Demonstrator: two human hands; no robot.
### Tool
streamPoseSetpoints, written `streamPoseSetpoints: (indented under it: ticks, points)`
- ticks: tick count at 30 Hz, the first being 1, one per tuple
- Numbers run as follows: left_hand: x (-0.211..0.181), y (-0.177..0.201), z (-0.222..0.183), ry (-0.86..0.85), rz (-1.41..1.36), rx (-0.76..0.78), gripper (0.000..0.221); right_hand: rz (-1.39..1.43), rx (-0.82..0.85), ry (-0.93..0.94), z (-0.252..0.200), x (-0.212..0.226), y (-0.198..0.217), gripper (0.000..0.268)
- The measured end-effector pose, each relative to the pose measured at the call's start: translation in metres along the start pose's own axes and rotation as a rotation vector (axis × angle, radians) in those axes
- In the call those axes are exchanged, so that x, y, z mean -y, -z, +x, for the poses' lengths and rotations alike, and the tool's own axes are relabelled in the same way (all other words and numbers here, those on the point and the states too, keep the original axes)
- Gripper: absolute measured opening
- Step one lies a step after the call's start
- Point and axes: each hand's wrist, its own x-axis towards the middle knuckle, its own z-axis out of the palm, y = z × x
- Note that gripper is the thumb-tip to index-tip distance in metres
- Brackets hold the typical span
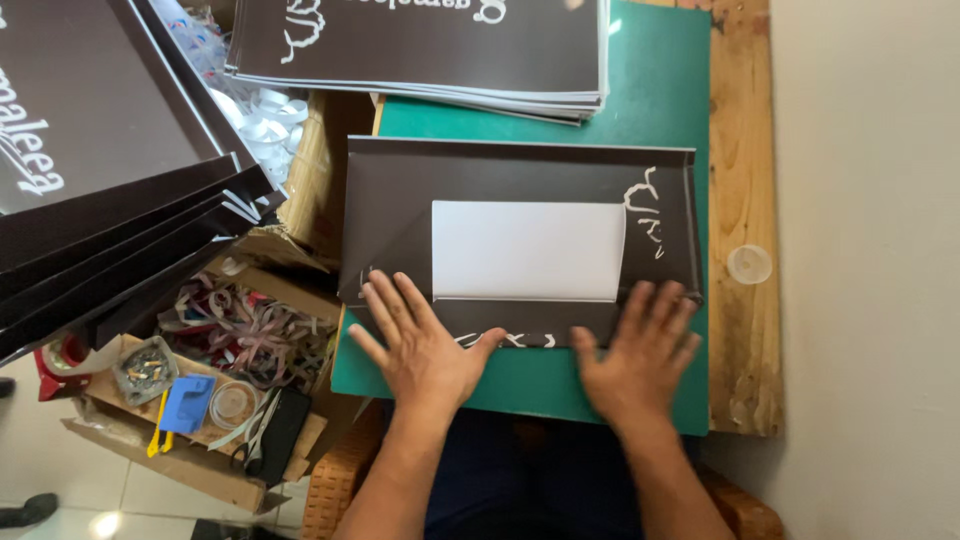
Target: The person folds large black printed paper sheets by hand, aligning edges and creases to form paper bags, and uses a small round tool to press down and reinforce the folds.
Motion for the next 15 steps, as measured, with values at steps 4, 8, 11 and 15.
streamPoseSetpoints:
  ticks: [4, 8, 11, 15]
  points:
    - [0.054, 0.012, 0.017, 0.232, -0.053, 0.032, 0.136, 0.013, -0.070, -0.042, 0.007, -0.048, 0.006, 0.098]
    - [0.082, -0.005, 0.023, 0.189, -0.166, -0.074, 0.132, 0.007, -0.064, -0.039, 0.006, -0.059, 0.002, 0.087]
    - [0.100, -0.011, 0.034, 0.160, -0.236, -0.013, 0.128, 0.016, -0.068, -0.047, 0.004, -0.068, 0.011, 0.079]
    - [0.110, -0.006, 0.040, 0.123, -0.185, -0.001, 0.129, 0.042, -0.092, 0.012, 0.001, -0.073, 0.012, 0.074]
